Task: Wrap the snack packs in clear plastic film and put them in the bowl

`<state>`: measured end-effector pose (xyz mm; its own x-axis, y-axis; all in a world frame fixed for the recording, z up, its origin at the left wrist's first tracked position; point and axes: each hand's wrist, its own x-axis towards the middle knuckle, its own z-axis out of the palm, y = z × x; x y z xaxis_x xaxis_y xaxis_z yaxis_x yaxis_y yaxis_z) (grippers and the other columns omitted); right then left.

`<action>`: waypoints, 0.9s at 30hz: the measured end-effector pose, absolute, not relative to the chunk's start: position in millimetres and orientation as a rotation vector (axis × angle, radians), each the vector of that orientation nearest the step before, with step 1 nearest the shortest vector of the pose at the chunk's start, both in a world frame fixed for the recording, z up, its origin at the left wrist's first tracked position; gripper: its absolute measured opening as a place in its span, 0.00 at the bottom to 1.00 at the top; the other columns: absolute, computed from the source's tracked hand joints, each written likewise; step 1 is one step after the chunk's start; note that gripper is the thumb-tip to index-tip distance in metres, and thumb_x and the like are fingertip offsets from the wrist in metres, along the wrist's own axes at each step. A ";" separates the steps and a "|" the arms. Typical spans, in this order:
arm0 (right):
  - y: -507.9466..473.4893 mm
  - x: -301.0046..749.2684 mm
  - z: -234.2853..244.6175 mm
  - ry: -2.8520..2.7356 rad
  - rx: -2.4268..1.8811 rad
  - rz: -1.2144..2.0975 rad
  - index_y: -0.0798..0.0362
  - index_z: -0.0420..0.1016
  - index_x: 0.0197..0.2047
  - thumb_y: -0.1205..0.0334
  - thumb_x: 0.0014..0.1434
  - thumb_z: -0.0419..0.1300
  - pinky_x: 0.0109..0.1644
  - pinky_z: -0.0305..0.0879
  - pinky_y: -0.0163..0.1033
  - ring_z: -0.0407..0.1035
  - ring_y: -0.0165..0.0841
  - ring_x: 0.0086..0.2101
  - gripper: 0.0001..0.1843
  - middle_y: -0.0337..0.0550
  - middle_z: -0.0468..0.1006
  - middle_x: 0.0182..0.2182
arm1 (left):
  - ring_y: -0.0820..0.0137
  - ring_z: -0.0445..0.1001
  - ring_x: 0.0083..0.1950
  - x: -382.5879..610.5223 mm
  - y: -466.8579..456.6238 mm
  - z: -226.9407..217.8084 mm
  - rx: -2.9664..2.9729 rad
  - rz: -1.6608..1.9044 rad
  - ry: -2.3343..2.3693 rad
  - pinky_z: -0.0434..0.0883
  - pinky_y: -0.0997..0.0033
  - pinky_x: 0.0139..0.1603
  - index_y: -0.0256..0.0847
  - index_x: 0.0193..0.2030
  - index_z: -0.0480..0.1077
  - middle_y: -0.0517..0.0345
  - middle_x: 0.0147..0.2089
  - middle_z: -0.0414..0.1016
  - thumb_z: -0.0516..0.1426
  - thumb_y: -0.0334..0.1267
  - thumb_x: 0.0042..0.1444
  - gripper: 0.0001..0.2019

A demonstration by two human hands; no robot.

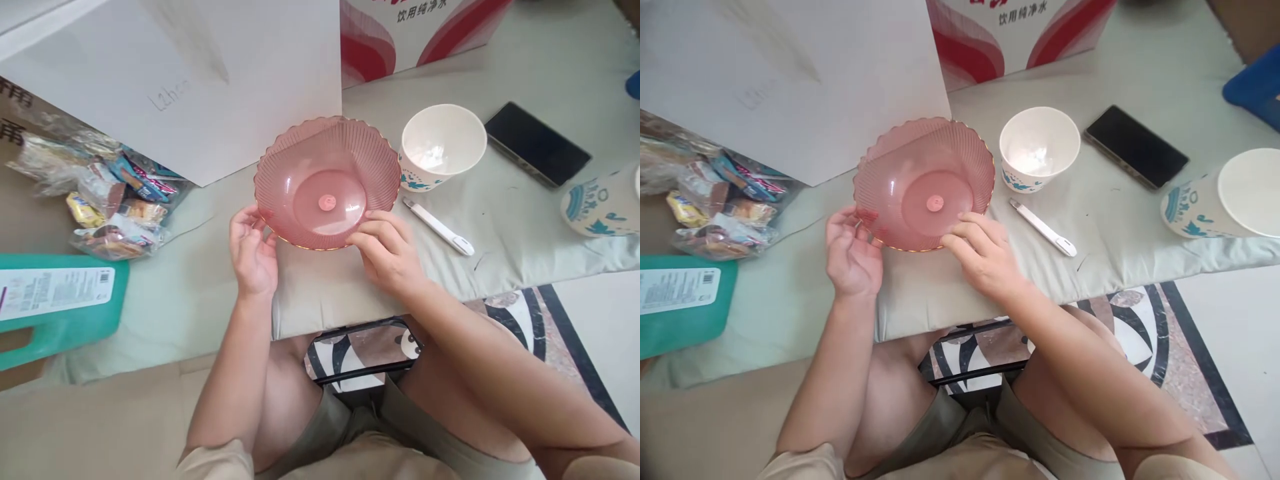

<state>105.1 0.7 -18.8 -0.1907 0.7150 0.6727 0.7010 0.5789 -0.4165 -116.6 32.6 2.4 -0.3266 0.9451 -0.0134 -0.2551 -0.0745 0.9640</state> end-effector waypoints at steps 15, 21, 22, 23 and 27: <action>-41.0 62.7 6.0 -1.994 -0.894 0.315 0.45 0.68 0.53 0.78 0.59 0.58 0.43 0.75 0.51 0.73 0.43 0.42 0.23 0.48 0.74 0.41 | 0.56 0.75 0.64 -152.9 32.4 -9.9 0.659 1.683 1.355 0.74 0.60 0.59 0.44 0.45 0.78 0.45 0.58 0.78 0.65 0.50 0.52 0.17; 6.8 -39.6 15.2 -2.054 -0.896 0.697 0.49 0.69 0.54 0.69 0.62 0.55 0.52 0.76 0.50 0.74 0.43 0.49 0.17 0.51 0.77 0.46 | 0.64 0.72 0.67 -214.2 36.1 9.5 0.318 2.006 1.652 0.63 0.61 0.71 0.43 0.48 0.71 0.50 0.58 0.74 0.51 0.45 0.61 0.14; 23.1 -66.0 15.9 -2.071 -0.878 0.806 0.50 0.68 0.55 0.67 0.62 0.54 0.55 0.75 0.50 0.73 0.43 0.52 0.17 0.52 0.78 0.49 | 0.65 0.70 0.68 -223.4 35.6 12.6 0.255 2.061 1.710 0.60 0.61 0.73 0.44 0.49 0.70 0.51 0.60 0.72 0.49 0.44 0.62 0.15; 40.3 -93.4 16.3 -2.076 -0.878 0.908 0.52 0.68 0.56 0.65 0.61 0.55 0.58 0.74 0.51 0.72 0.44 0.55 0.19 0.53 0.78 0.52 | 0.66 0.67 0.70 -231.7 34.9 15.3 0.198 2.107 1.750 0.58 0.61 0.75 0.44 0.51 0.68 0.52 0.63 0.70 0.48 0.45 0.63 0.15; 96.1 -193.3 14.1 -2.086 -0.951 1.186 0.52 0.62 0.66 0.61 0.60 0.60 0.69 0.65 0.53 0.64 0.46 0.64 0.31 0.53 0.73 0.63 | 0.68 0.62 0.74 -254.9 32.1 20.8 0.024 2.197 1.683 0.54 0.60 0.77 0.45 0.57 0.64 0.52 0.71 0.63 0.47 0.46 0.62 0.19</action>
<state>-193.3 96.1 14.1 -0.5960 0.7944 0.1168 0.3057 0.3590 -0.8819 -254.9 32.1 20.8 -0.9306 0.3004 -0.2091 -0.2801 -0.2166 0.9352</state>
